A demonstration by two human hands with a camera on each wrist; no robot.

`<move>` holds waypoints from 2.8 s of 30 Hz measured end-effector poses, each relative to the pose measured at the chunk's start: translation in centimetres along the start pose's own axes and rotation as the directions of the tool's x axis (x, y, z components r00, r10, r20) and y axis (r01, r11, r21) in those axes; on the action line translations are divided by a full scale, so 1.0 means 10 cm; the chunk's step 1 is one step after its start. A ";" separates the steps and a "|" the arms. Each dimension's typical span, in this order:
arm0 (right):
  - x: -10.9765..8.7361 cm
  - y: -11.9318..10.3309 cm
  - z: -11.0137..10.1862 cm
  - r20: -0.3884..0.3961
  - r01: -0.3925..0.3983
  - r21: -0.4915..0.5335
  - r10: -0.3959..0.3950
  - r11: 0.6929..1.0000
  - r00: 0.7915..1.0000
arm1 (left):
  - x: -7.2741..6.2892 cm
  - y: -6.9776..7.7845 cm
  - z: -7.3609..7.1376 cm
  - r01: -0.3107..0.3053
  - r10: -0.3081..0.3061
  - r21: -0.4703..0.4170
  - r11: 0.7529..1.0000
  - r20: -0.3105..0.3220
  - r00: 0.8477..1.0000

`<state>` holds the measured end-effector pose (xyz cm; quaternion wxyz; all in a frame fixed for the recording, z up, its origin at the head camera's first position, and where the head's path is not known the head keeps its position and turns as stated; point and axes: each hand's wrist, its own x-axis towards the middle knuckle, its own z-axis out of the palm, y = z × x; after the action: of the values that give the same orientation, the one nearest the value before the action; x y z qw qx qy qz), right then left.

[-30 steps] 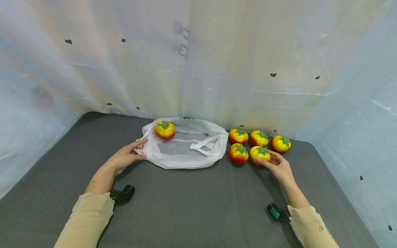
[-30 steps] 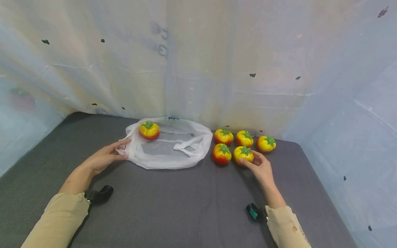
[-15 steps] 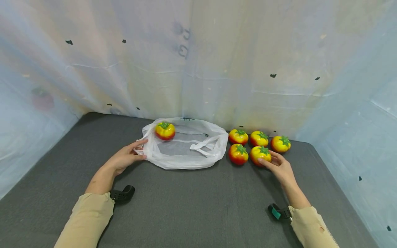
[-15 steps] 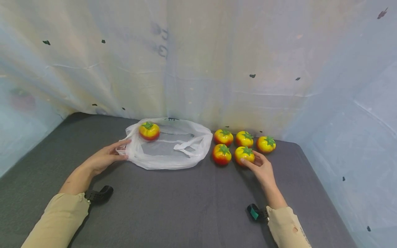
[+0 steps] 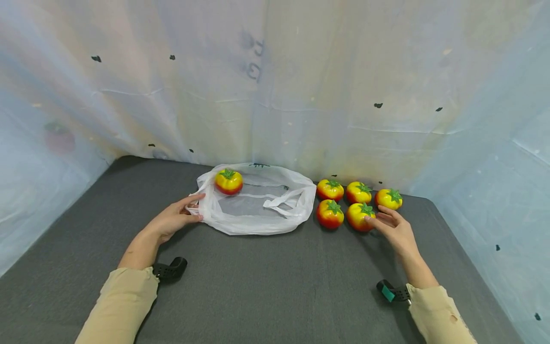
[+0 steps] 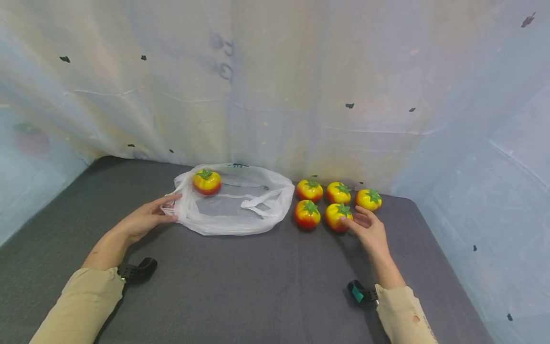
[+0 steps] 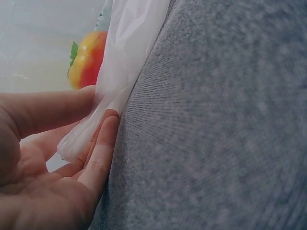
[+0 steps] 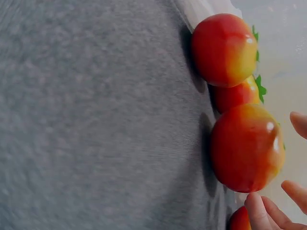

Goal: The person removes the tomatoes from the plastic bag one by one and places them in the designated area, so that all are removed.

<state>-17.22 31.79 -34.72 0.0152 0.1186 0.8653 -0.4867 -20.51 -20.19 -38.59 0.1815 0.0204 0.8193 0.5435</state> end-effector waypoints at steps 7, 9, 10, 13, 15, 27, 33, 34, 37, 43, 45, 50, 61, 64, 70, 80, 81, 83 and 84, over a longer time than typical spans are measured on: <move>0.00 -0.07 -0.06 -0.014 0.006 -0.008 -0.007 1.000 1.000 | 0.00 0.00 0.00 0.004 -0.004 -0.001 1.000 0.000 1.000; 0.00 -0.11 -0.08 -0.015 0.012 -0.001 -0.012 1.000 1.000 | 0.00 0.00 0.00 0.004 -0.004 0.001 1.000 0.000 1.000; 0.00 -0.13 -0.08 -0.018 0.015 0.000 -0.015 1.000 1.000 | 0.01 0.00 0.00 0.004 -0.004 0.002 1.000 0.000 1.000; 0.01 -0.18 -0.09 -0.028 0.027 0.012 -0.027 1.000 0.999 | 0.00 0.01 0.00 0.008 -0.008 0.008 1.000 -0.003 1.000; 0.01 -0.22 -0.09 -0.037 0.037 0.019 -0.036 0.999 0.999 | 0.00 0.01 0.00 0.004 -0.004 0.008 1.000 -0.003 1.000; 0.04 -0.36 -0.02 -0.023 0.121 0.019 -0.121 0.992 0.992 | 0.00 -0.03 0.02 -0.051 0.052 0.036 0.998 -0.030 0.998; 0.06 -0.44 0.08 -0.014 0.136 0.035 -0.135 0.990 0.991 | 0.00 -0.01 0.02 -0.041 0.042 0.036 0.999 -0.030 0.999; 0.07 -0.46 0.10 -0.012 0.134 0.040 -0.134 0.990 0.991 | 0.00 -0.01 0.02 -0.037 0.038 0.036 0.999 -0.031 0.999; 0.07 -0.50 0.15 0.004 0.135 0.060 -0.136 0.989 0.991 | 0.00 0.00 0.02 -0.030 0.031 0.032 0.999 -0.030 0.999; 0.08 -0.58 0.27 0.013 0.148 0.081 -0.149 0.986 0.989 | 0.00 -0.01 0.02 -0.032 0.033 0.034 0.999 -0.031 0.999; 0.09 -0.60 0.31 0.019 0.146 0.091 -0.148 0.985 0.989 | 0.00 -0.02 0.02 -0.036 0.037 0.037 0.999 -0.028 0.999; 0.11 -0.63 0.43 0.038 0.138 0.127 -0.143 0.982 0.989 | 0.00 -0.03 0.01 -0.036 0.037 0.035 0.999 -0.021 0.999; 0.14 -0.70 0.65 0.077 0.147 0.185 -0.163 0.972 0.984 | 0.00 -0.02 0.01 -0.034 0.035 0.020 0.999 -0.021 0.999; 0.14 -0.73 0.70 0.088 0.142 0.212 -0.164 0.967 0.983 | 0.00 -0.01 0.02 -0.033 0.033 0.023 0.999 -0.023 0.999; 0.15 -0.76 0.79 0.103 0.153 0.230 -0.180 0.961 0.978 | 0.00 0.00 0.02 -0.026 0.027 0.032 0.999 -0.026 0.999; 0.17 -0.80 0.93 0.141 0.172 0.223 -0.207 0.959 0.968 | 0.00 -0.01 0.03 -0.038 0.039 0.021 0.999 -0.028 0.999; 0.17 -0.81 0.94 0.144 0.176 0.223 -0.211 0.959 0.967 | 0.00 -0.01 0.03 -0.039 0.039 0.019 0.999 -0.029 0.999; 0.16 -0.82 0.98 0.147 0.183 0.218 -0.217 0.959 0.965 | 0.01 -0.01 0.03 -0.040 0.041 0.020 0.999 -0.031 0.999; 0.17 -0.83 1.00 0.147 0.186 0.223 -0.222 0.957 0.964 | 0.01 -0.02 0.03 -0.040 0.041 0.020 0.999 -0.032 0.999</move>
<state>-21.54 19.55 -33.27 0.0264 -0.0128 0.8131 -0.5814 -20.47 -19.98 -38.87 0.1570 0.0301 0.8268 0.5394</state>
